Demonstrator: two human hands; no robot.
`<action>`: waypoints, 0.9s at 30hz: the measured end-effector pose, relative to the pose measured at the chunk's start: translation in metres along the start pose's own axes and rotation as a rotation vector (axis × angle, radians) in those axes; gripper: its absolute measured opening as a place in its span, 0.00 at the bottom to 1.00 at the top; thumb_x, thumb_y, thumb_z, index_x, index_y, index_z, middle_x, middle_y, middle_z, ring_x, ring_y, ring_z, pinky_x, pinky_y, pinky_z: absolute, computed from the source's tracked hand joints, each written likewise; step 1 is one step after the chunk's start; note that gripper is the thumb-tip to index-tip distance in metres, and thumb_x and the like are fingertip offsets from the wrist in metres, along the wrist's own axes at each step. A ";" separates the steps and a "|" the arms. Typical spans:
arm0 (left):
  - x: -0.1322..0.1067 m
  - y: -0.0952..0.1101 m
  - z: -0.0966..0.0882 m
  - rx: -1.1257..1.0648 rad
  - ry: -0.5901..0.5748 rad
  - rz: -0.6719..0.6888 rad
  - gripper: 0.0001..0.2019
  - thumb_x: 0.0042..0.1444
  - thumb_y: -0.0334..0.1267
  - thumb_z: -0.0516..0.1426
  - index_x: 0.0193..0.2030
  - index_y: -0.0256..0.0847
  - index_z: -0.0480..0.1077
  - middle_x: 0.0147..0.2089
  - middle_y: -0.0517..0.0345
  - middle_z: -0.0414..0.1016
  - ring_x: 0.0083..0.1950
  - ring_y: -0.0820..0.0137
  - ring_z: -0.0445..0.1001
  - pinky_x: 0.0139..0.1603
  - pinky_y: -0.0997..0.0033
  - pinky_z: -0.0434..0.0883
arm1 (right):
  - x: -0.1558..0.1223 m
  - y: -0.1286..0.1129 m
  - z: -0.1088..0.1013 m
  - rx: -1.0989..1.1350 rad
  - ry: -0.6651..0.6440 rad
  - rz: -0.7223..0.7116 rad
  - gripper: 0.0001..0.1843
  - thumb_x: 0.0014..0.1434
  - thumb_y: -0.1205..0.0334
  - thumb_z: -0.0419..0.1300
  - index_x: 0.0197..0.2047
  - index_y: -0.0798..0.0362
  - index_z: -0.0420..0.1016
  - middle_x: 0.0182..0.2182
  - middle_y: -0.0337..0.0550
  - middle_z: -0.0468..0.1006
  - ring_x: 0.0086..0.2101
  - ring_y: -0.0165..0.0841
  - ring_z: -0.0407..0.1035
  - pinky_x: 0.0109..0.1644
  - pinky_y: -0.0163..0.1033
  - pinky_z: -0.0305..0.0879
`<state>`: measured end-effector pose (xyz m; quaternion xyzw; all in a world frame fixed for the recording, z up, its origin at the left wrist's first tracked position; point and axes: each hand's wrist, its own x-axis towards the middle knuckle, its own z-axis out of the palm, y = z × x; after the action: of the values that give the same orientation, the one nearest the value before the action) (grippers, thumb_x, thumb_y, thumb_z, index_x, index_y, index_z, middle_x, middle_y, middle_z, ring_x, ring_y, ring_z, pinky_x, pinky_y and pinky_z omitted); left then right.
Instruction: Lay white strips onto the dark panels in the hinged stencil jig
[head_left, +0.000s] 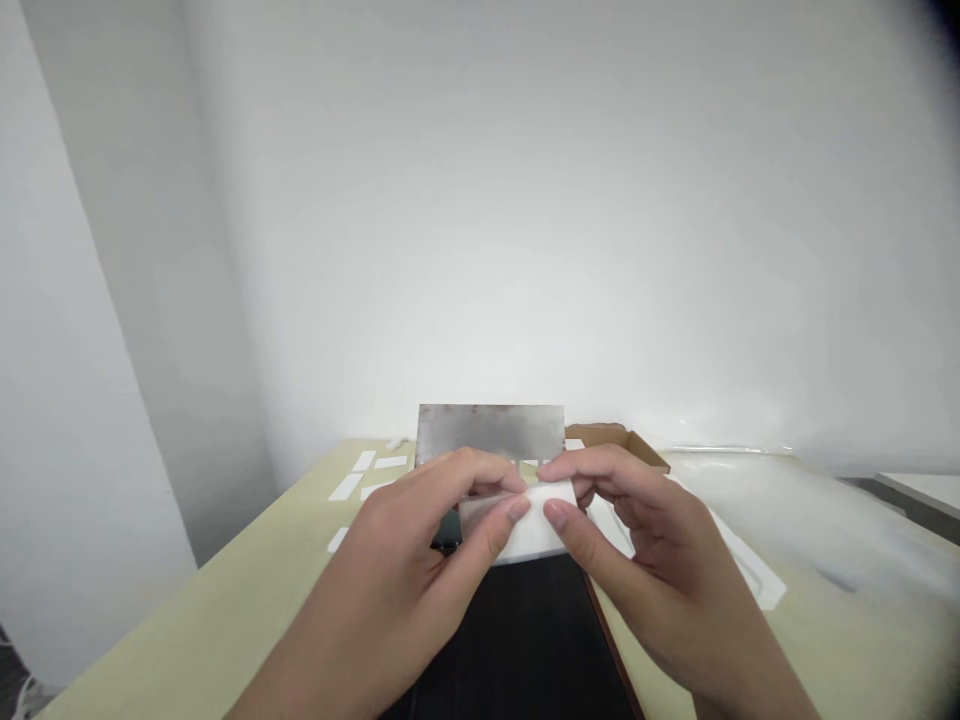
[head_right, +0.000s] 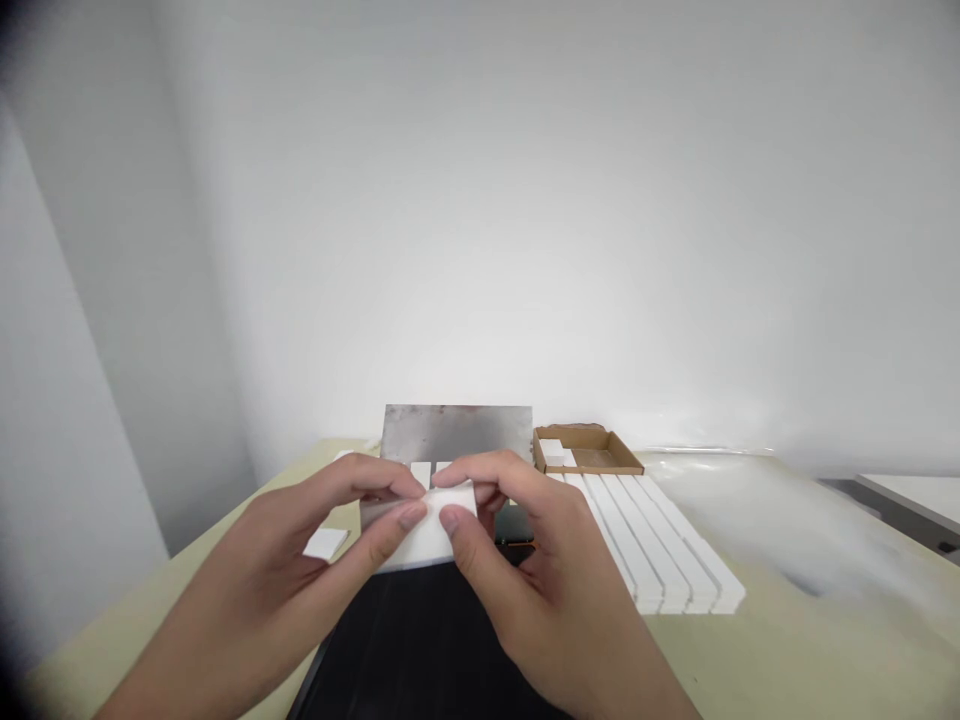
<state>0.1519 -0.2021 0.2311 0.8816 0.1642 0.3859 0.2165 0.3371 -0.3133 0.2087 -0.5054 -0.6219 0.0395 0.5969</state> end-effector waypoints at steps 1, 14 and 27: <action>0.000 0.000 0.000 0.003 0.008 0.001 0.03 0.73 0.45 0.57 0.48 0.56 0.72 0.39 0.66 0.74 0.38 0.73 0.73 0.25 0.85 0.68 | 0.000 0.001 0.000 -0.001 -0.005 0.000 0.11 0.72 0.57 0.62 0.56 0.39 0.79 0.45 0.42 0.80 0.42 0.36 0.73 0.51 0.43 0.74; -0.002 -0.009 0.000 -0.173 0.064 -0.061 0.12 0.69 0.50 0.63 0.56 0.58 0.71 0.49 0.59 0.79 0.50 0.66 0.80 0.32 0.80 0.73 | 0.003 -0.002 0.003 0.026 0.014 -0.019 0.15 0.69 0.58 0.66 0.57 0.37 0.78 0.50 0.44 0.81 0.46 0.39 0.77 0.44 0.41 0.77; 0.003 -0.007 0.000 -0.384 0.142 -0.137 0.20 0.66 0.47 0.65 0.60 0.53 0.67 0.38 0.62 0.80 0.38 0.68 0.79 0.42 0.71 0.75 | 0.007 -0.004 0.005 0.152 -0.034 0.151 0.09 0.68 0.50 0.68 0.48 0.42 0.81 0.35 0.39 0.79 0.41 0.36 0.75 0.40 0.38 0.71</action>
<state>0.1532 -0.1950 0.2300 0.7815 0.1622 0.4558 0.3939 0.3328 -0.3082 0.2145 -0.5035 -0.5872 0.1400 0.6181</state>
